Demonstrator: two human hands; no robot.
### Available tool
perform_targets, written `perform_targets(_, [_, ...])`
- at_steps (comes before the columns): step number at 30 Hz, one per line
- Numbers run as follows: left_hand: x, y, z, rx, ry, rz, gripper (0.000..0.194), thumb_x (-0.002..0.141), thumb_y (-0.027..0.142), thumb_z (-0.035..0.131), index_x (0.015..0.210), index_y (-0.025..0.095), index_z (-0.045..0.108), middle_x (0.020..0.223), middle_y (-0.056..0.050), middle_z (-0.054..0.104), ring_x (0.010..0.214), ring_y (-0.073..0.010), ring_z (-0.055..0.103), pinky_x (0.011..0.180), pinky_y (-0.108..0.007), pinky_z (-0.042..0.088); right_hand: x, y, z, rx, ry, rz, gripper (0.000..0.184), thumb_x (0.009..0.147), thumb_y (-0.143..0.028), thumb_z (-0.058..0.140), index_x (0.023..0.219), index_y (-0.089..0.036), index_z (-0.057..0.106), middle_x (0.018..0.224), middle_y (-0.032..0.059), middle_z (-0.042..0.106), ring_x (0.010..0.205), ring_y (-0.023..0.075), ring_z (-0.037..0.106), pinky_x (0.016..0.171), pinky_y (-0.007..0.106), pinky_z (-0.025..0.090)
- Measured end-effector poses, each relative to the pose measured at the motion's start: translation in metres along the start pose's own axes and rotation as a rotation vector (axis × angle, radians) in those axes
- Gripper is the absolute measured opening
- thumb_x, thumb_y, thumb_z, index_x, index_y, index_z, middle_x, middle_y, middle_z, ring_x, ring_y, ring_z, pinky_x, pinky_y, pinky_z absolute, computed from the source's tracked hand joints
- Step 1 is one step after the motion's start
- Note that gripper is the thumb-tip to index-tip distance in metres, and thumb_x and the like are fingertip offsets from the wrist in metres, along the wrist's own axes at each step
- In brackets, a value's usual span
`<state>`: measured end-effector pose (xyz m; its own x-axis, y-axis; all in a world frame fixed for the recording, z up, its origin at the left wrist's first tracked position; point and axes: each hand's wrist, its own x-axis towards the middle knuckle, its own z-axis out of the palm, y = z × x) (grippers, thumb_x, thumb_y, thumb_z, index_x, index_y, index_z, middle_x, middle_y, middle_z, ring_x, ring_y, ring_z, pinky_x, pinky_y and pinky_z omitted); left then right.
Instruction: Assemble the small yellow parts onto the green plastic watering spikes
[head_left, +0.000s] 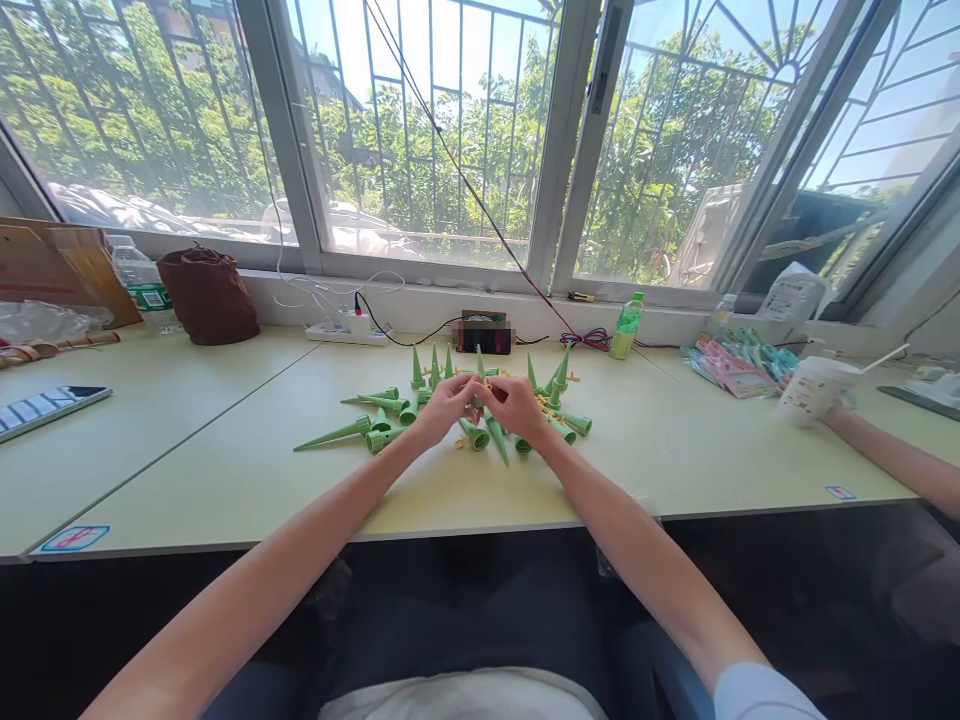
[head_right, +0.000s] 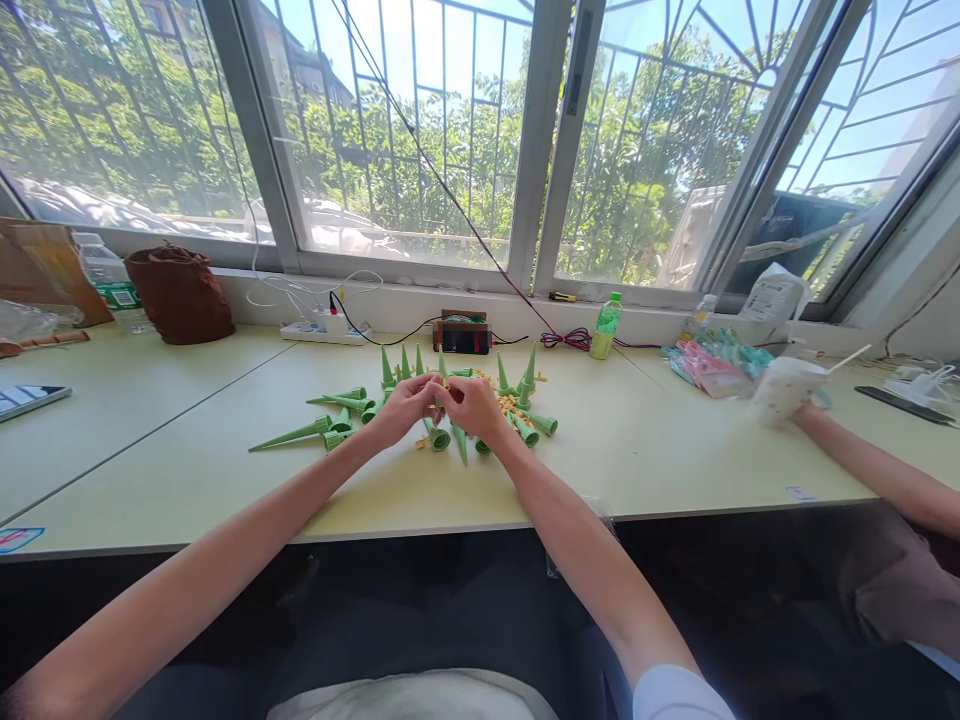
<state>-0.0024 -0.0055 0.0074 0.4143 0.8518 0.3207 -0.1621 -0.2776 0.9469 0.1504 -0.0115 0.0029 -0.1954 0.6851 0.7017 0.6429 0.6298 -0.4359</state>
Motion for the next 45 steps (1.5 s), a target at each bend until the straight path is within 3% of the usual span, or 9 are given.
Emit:
perform_targets(3, [0.001, 0.002, 0.0, 0.03, 0.071, 0.012, 0.043, 0.074, 0.056, 0.069, 0.087, 0.016, 0.06, 0.068, 0.001, 0.057, 0.05, -0.0084, 0.053, 0.044, -0.022, 0.044, 0.001, 0.003, 0.0, 0.005, 0.055, 0.051, 0.056, 0.093, -0.06, 0.036, 0.055, -0.019, 0.039, 0.052, -0.0031, 0.037, 0.055, 0.0103, 0.027, 0.054, 0.025, 0.027])
perform_targets(10, [0.003, 0.002, 0.002, 0.012, 0.165, 0.012, 0.042, 0.072, 0.054, 0.072, 0.083, 0.018, 0.052, 0.06, 0.005, 0.051, 0.044, -0.0077, 0.05, 0.037, -0.02, 0.039, 0.003, 0.004, -0.002, 0.095, 0.088, 0.138, 0.055, 0.098, -0.055, 0.026, 0.06, -0.019, 0.045, 0.056, -0.0006, 0.046, 0.055, 0.0116, 0.039, 0.057, 0.027, 0.03])
perform_targets(13, [0.004, 0.001, 0.003, 0.014, 0.207, 0.04, 0.043, 0.07, 0.052, 0.074, 0.079, 0.018, 0.049, 0.062, 0.005, 0.052, 0.046, -0.0084, 0.053, 0.038, -0.02, 0.041, 0.003, 0.002, -0.004, 0.107, 0.073, 0.174, 0.046, 0.094, -0.055, 0.038, 0.069, -0.019, 0.052, 0.057, -0.0015, 0.05, 0.055, 0.0118, 0.043, 0.057, 0.026, 0.033])
perform_targets(16, [0.004, 0.002, 0.002, 0.033, 0.271, 0.059, 0.042, 0.07, 0.05, 0.074, 0.076, 0.018, 0.047, 0.061, 0.004, 0.054, 0.047, -0.009, 0.054, 0.04, -0.02, 0.044, 0.002, 0.004, -0.002, 0.119, -0.004, 0.162, 0.036, 0.084, -0.054, 0.057, 0.09, -0.018, 0.059, 0.064, -0.0024, 0.057, 0.056, 0.0115, 0.049, 0.058, 0.024, 0.036])
perform_targets(19, [0.005, 0.002, 0.001, 0.061, 0.327, 0.058, 0.04, 0.07, 0.048, 0.074, 0.075, 0.018, 0.049, 0.061, 0.003, 0.056, 0.048, -0.0088, 0.053, 0.041, -0.02, 0.044, 0.001, 0.008, 0.001, 0.087, -0.054, 0.14, 0.046, 0.076, -0.052, 0.066, 0.107, -0.019, 0.058, 0.078, -0.0003, 0.062, 0.059, 0.0113, 0.053, 0.058, 0.023, 0.038])
perform_targets(22, [0.004, 0.003, 0.001, 0.088, 0.339, 0.066, 0.038, 0.069, 0.048, 0.074, 0.074, 0.017, 0.051, 0.062, 0.002, 0.058, 0.05, -0.0088, 0.053, 0.041, -0.019, 0.044, 0.0, 0.011, 0.003, 0.037, -0.062, 0.132, 0.048, 0.075, -0.049, 0.066, 0.111, -0.02, 0.056, 0.083, 0.0004, 0.062, 0.061, 0.0115, 0.053, 0.059, 0.023, 0.039])
perform_targets(30, [0.005, -0.002, 0.001, 0.157, 0.321, 0.103, 0.038, 0.067, 0.048, 0.076, 0.069, 0.016, 0.056, 0.064, 0.0, 0.061, 0.048, -0.0073, 0.051, 0.044, -0.02, 0.043, 0.001, 0.013, 0.004, -0.014, -0.037, 0.124, 0.039, 0.077, -0.047, 0.063, 0.104, -0.02, 0.056, 0.079, 0.0006, 0.059, 0.061, 0.0131, 0.052, 0.058, 0.023, 0.036])
perform_targets(35, [0.006, -0.004, 0.0, 0.186, 0.305, 0.119, 0.037, 0.066, 0.047, 0.077, 0.07, 0.015, 0.058, 0.064, 0.0, 0.061, 0.05, -0.0084, 0.052, 0.045, -0.021, 0.045, 0.001, 0.013, 0.003, 0.033, -0.015, 0.084, 0.028, 0.078, -0.047, 0.062, 0.08, -0.02, 0.055, 0.063, -0.0041, 0.05, 0.055, 0.0104, 0.043, 0.055, 0.022, 0.032])
perform_targets(45, [0.006, -0.004, -0.001, 0.153, 0.304, 0.107, 0.041, 0.061, 0.048, 0.08, 0.07, 0.015, 0.059, 0.068, -0.002, 0.061, 0.057, -0.012, 0.057, 0.045, -0.022, 0.047, 0.001, 0.01, -0.001, 0.057, -0.008, 0.078, 0.034, 0.078, -0.052, 0.061, 0.071, -0.019, 0.054, 0.055, -0.0058, 0.044, 0.053, 0.009, 0.035, 0.054, 0.023, 0.03])
